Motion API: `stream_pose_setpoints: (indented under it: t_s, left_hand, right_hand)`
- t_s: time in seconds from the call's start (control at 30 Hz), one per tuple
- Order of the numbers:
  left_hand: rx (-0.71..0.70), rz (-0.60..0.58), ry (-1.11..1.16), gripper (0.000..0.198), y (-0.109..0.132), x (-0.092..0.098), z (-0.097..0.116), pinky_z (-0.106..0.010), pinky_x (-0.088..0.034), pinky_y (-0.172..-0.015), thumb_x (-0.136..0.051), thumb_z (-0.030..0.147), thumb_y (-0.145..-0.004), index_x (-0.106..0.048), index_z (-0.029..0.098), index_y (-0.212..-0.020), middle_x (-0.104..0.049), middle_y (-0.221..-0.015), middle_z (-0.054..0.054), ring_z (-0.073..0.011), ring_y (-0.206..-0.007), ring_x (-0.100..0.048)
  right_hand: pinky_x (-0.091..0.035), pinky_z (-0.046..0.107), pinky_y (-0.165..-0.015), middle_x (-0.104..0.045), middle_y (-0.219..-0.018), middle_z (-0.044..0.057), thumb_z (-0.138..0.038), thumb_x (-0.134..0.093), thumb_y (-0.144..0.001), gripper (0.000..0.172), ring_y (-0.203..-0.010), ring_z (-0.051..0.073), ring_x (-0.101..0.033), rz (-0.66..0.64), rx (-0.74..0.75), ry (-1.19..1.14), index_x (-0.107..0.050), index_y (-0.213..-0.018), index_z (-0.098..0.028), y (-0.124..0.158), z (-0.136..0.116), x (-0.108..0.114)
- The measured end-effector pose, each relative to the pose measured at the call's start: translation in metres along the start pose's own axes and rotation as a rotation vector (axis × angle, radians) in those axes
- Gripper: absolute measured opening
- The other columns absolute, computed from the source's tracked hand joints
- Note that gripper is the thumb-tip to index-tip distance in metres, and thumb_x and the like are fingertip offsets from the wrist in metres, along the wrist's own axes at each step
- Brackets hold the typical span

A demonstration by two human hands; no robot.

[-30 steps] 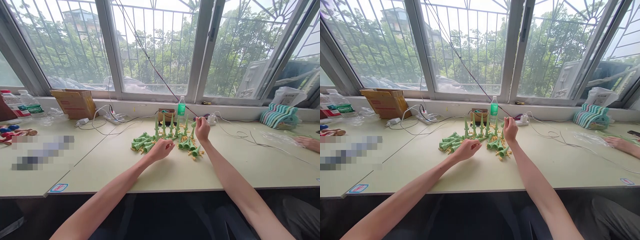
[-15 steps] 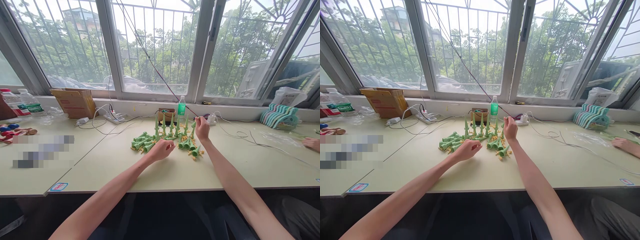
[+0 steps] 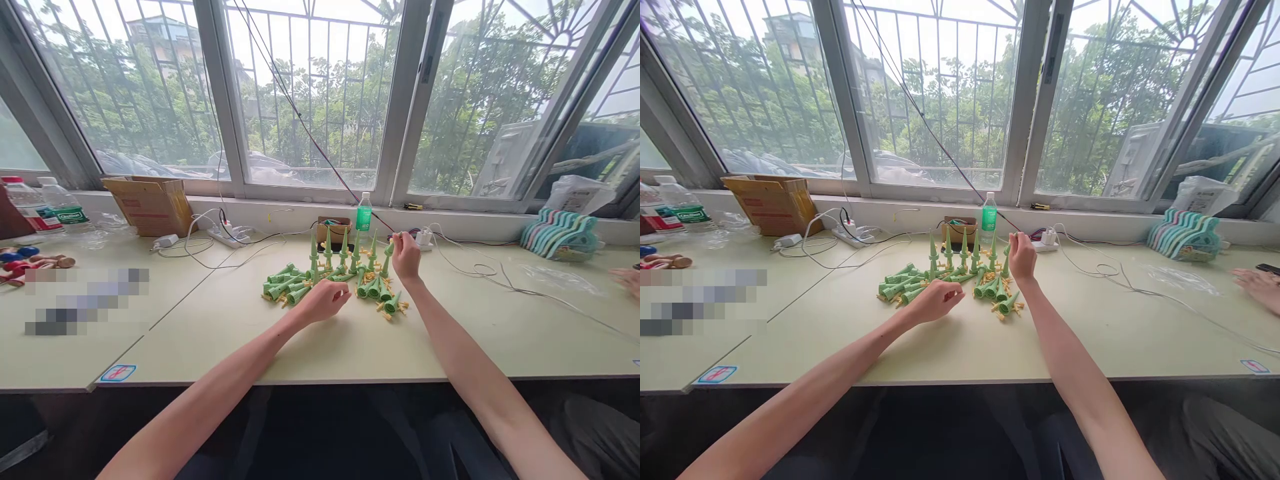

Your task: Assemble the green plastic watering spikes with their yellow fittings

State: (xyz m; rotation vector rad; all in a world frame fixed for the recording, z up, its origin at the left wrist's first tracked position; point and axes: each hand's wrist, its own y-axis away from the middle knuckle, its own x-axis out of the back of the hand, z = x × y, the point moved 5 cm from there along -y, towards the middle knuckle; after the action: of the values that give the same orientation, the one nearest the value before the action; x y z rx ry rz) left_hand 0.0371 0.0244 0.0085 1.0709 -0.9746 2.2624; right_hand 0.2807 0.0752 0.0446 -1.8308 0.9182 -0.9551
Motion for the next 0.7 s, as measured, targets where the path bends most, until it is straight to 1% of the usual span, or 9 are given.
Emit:
stream_pose_setpoints:
  t_s: [0.1, 0.33, 0.5, 0.7]
  left_hand:
    - [-0.002, 0.003, -0.009, 0.031, -0.0002, -0.0002, 0.0001, -0.023, -0.031, -0.053, -0.045, 0.033, -0.091, -0.059, 0.017, -0.069, -0.049, -0.056, 0.002, -0.0093, -0.050, -0.041]
    - [-0.011, 0.002, -0.013, 0.031, 0.0000, 0.0002, 0.0010, -0.022, -0.031, -0.053, -0.045, 0.032, -0.091, -0.058, 0.017, -0.068, -0.051, -0.056, 0.001, -0.0092, -0.050, -0.042]
    - [-0.020, -0.001, -0.024, 0.030, -0.0002, -0.0005, 0.0010, -0.022, -0.031, -0.053, -0.045, 0.032, -0.091, -0.057, 0.017, -0.068, -0.050, -0.055, 0.001, -0.0096, -0.050, -0.042]
    - [-0.018, -0.015, -0.034, 0.030, 0.0000, -0.0004, 0.0031, -0.022, -0.032, -0.053, -0.044, 0.032, -0.091, -0.057, 0.017, -0.068, -0.050, -0.056, 0.002, -0.0096, -0.050, -0.042]
  right_hand:
    - [-0.033, 0.027, -0.058, -0.053, -0.070, 0.005, -0.048, -0.026, -0.101, 0.040, -0.063, 0.017, -0.050, 0.007, 0.011, -0.003, -0.043, -0.076, -0.021, -0.0007, 0.0005, 0.0006]
    - [-0.033, 0.027, -0.057, -0.049, -0.066, 0.003, -0.049, -0.028, -0.100, 0.040, -0.060, 0.017, -0.047, -0.025, 0.006, 0.019, -0.041, -0.074, -0.021, -0.0004, 0.0042, -0.0027]
    - [-0.035, 0.028, -0.061, -0.052, -0.070, 0.005, -0.048, -0.027, -0.101, 0.040, -0.066, 0.018, -0.051, -0.036, 0.025, -0.013, -0.044, -0.076, -0.021, -0.0009, 0.0048, -0.0034]
    - [-0.037, 0.029, -0.063, -0.052, -0.070, 0.005, -0.049, -0.026, -0.100, 0.041, -0.067, 0.019, -0.053, -0.068, 0.026, -0.036, -0.046, -0.078, -0.021, -0.0007, 0.0072, -0.0061]
